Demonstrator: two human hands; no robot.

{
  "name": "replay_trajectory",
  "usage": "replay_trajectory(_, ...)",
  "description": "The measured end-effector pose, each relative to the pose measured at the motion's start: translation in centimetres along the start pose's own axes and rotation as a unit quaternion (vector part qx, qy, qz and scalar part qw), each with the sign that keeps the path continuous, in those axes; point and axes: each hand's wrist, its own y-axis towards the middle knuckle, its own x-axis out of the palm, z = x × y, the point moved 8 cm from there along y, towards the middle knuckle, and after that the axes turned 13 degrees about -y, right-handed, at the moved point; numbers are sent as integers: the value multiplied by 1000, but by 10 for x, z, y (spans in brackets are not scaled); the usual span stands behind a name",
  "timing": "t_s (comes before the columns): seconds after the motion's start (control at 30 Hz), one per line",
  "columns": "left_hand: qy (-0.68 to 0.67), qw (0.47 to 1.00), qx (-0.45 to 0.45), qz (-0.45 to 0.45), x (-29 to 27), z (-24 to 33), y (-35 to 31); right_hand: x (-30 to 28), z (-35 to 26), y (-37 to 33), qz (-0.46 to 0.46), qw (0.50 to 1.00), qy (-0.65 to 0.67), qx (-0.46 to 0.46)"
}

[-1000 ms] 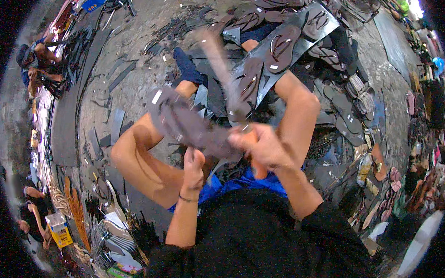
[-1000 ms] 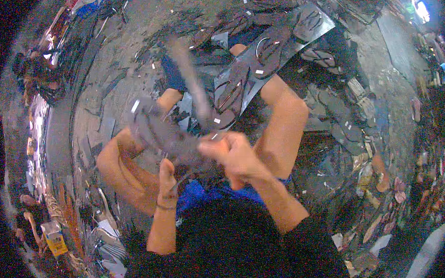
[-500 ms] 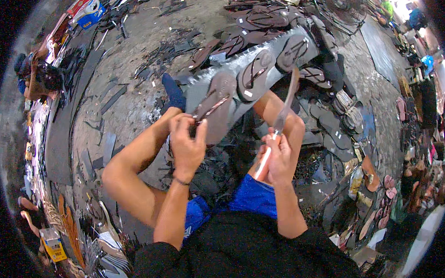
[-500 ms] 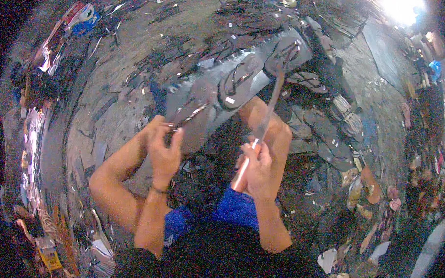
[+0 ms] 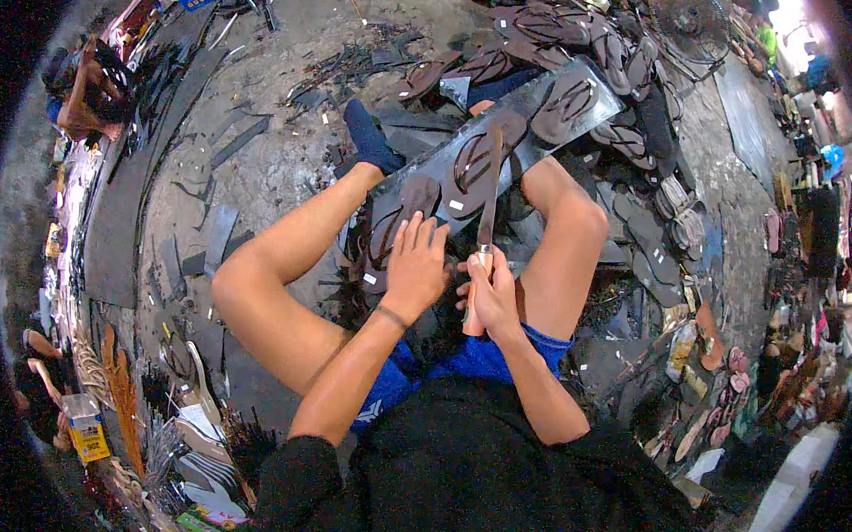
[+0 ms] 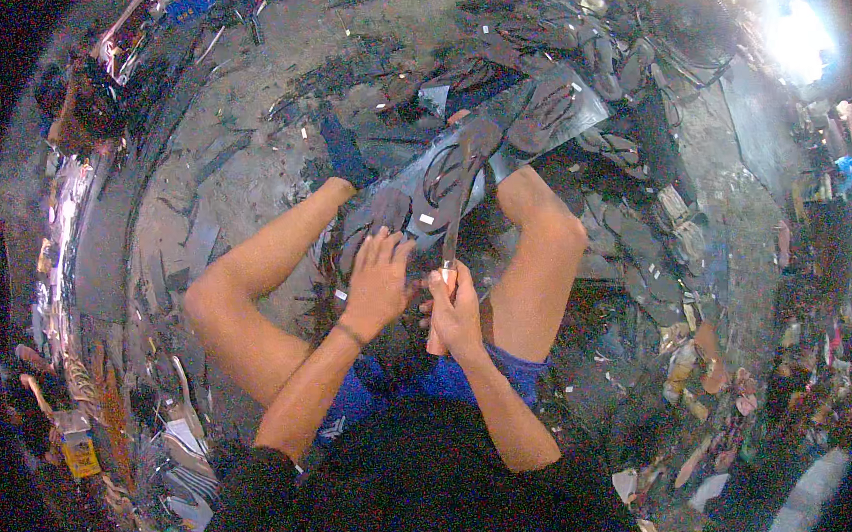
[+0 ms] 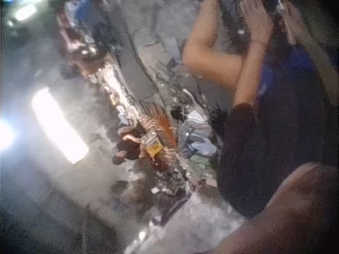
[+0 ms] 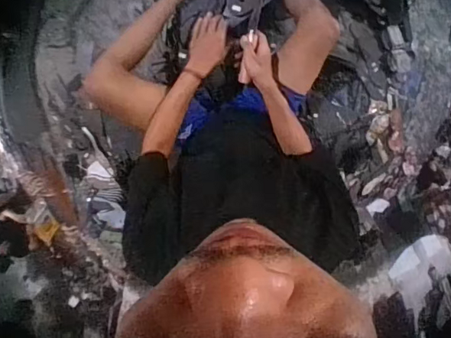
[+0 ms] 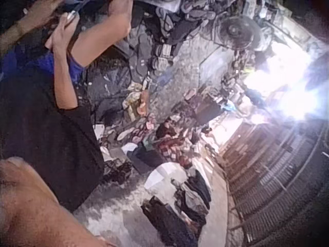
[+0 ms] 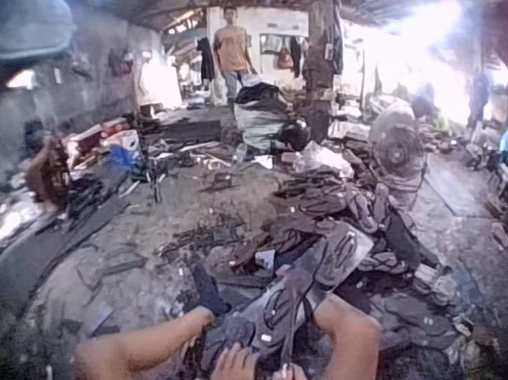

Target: The person sits on the floor and uses a knife to trim excess material from the edges of brown flip-flops. The person repeatedly picks up sandals, scrapes the edges with the blade, and places them back on the floor.

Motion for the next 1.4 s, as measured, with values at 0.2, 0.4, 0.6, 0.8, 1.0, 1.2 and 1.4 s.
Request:
replay_trajectory(0.2,56,996,-59,33,44,-41,11,-7,21,-20,-7,985,-171,2)
replay_trajectory(0.4,-133,981,-12,141,-20,-36,18,-4,-6,-43,6,929,-363,-76)
replay_trajectory(0.6,-128,980,14,153,-47,-30,27,13,-14,-32,15,874,-462,-148)
replay_trajectory(0.8,-152,971,9,186,-32,-36,24,22,-13,3,14,854,-509,-102)
replay_trajectory(1.0,-155,967,-10,201,-30,-36,20,34,15,52,24,835,-542,-94)
replay_trajectory(1.2,-201,957,11,211,-51,-12,13,11,64,153,131,829,-435,-327)
replay_trajectory(1.4,-238,918,112,296,-178,32,-39,74,-30,144,-79,989,-74,-97)
